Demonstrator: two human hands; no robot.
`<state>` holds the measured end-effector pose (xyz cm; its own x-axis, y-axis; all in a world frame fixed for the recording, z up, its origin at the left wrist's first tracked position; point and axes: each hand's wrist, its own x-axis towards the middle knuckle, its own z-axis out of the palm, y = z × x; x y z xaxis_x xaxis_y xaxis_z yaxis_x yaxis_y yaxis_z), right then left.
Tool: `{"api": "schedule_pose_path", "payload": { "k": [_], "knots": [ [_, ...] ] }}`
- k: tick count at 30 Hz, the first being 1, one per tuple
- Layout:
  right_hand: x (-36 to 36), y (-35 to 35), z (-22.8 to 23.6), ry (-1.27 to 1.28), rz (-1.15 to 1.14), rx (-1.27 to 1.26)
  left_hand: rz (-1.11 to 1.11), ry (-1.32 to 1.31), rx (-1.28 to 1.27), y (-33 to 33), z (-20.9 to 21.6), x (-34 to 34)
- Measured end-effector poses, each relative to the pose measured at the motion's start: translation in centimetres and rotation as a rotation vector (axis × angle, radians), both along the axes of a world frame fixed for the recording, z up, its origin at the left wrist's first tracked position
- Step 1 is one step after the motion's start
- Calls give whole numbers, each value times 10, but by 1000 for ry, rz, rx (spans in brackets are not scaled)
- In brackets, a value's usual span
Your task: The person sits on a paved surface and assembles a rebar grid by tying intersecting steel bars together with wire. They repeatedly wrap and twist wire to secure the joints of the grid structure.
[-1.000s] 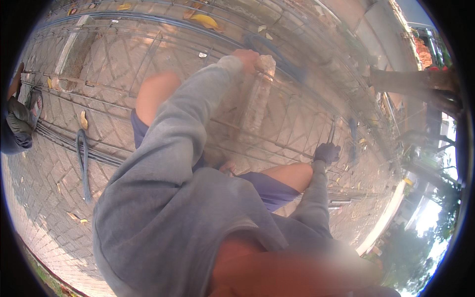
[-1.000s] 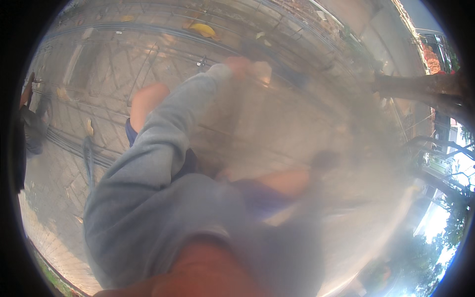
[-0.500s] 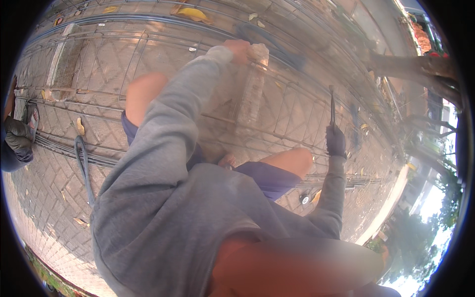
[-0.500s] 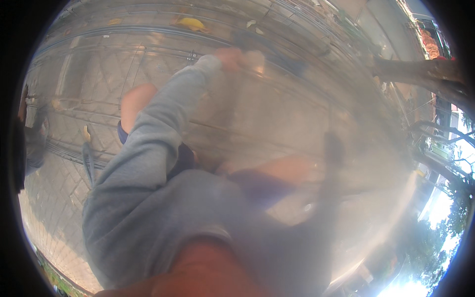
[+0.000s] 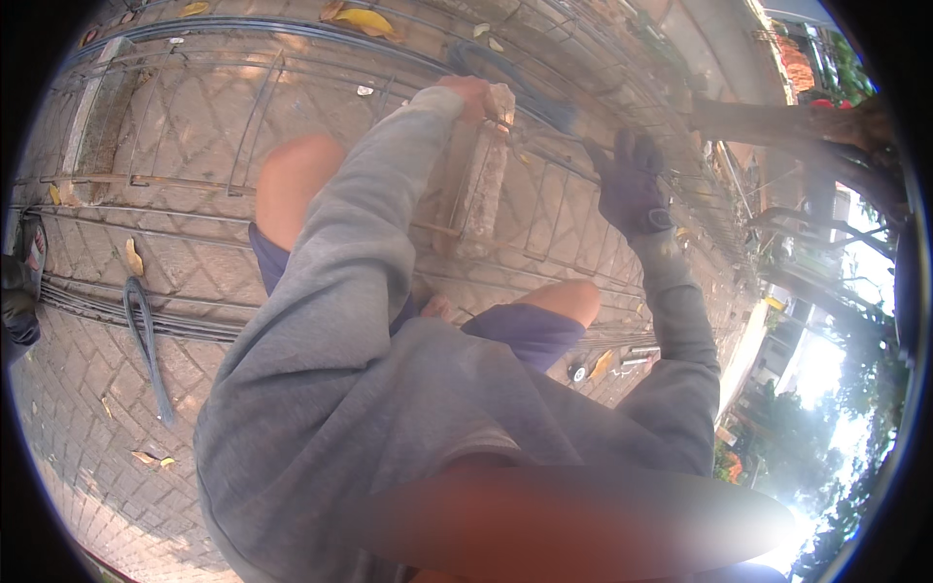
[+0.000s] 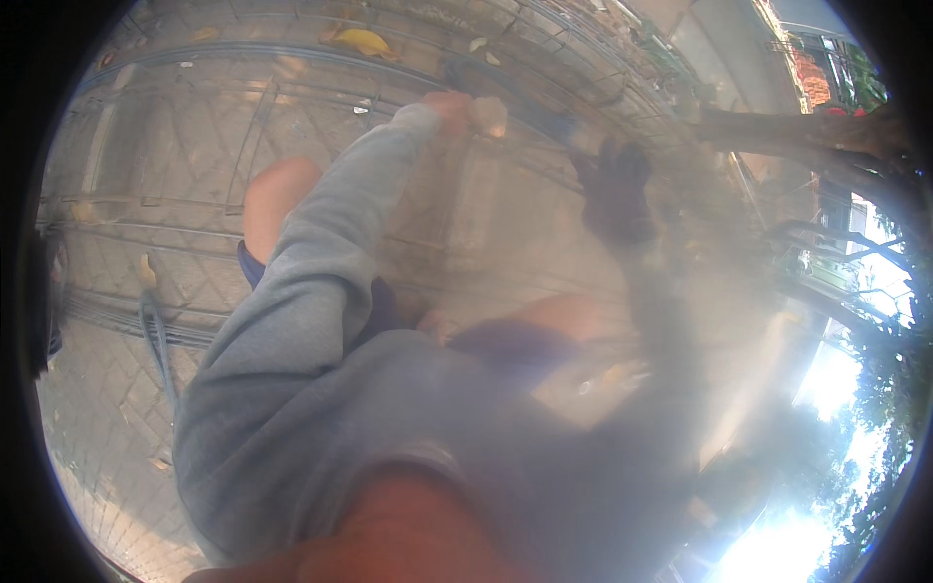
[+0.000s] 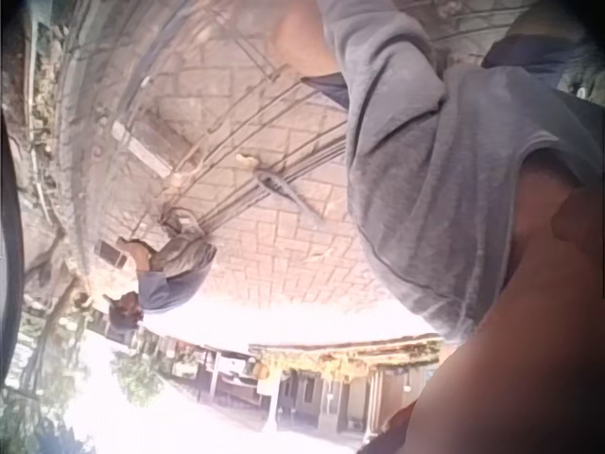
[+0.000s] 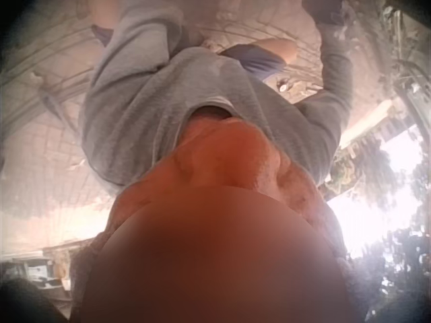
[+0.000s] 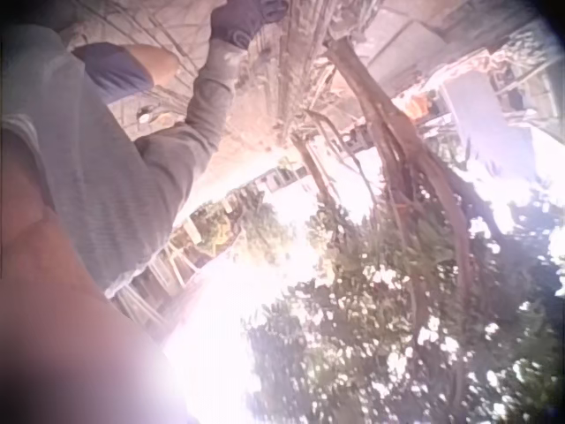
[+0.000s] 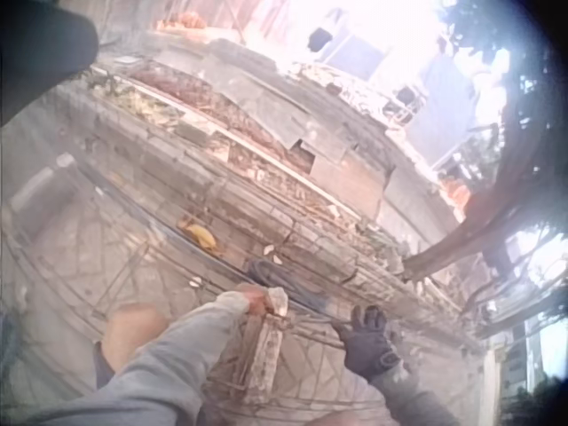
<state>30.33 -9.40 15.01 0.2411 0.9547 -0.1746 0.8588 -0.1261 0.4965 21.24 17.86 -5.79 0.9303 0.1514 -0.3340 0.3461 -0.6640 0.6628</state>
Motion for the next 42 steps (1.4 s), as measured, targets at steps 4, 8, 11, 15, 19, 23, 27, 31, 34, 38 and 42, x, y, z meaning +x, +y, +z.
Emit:
{"api": "schedule_pose_path", "payload": {
  "k": [4,8,11,15,19,23,27,31,34,38,42],
  "knots": [
    [3,13,-1,-14,31,-39,49,21,-10,-2,4,-2],
    [6,16,0,11,-39,-75,89,6,-40,-4,4,-4],
    [4,13,1,-23,-50,-80,103,25,-58,-4,3,-3],
    [-7,13,-6,-133,7,-76,85,33,-41,-4,4,-1],
    [-9,21,-6,-151,22,-26,118,15,-56,-6,4,-3],
    [-1,31,4,-203,165,-82,130,11,-50,-6,1,-3],
    [6,47,14,-277,165,-217,88,13,-43,-5,-2,1],
    [23,72,26,35,-224,-457,63,23,-39,-4,-1,1],
    [40,83,30,522,-719,-559,35,41,-9,-4,4,1],
    [36,66,13,771,-479,-640,56,46,-12,-3,10,-1],
    [3,22,-2,993,-775,-363,22,45,-25,-1,9,-3]
  ]
}}
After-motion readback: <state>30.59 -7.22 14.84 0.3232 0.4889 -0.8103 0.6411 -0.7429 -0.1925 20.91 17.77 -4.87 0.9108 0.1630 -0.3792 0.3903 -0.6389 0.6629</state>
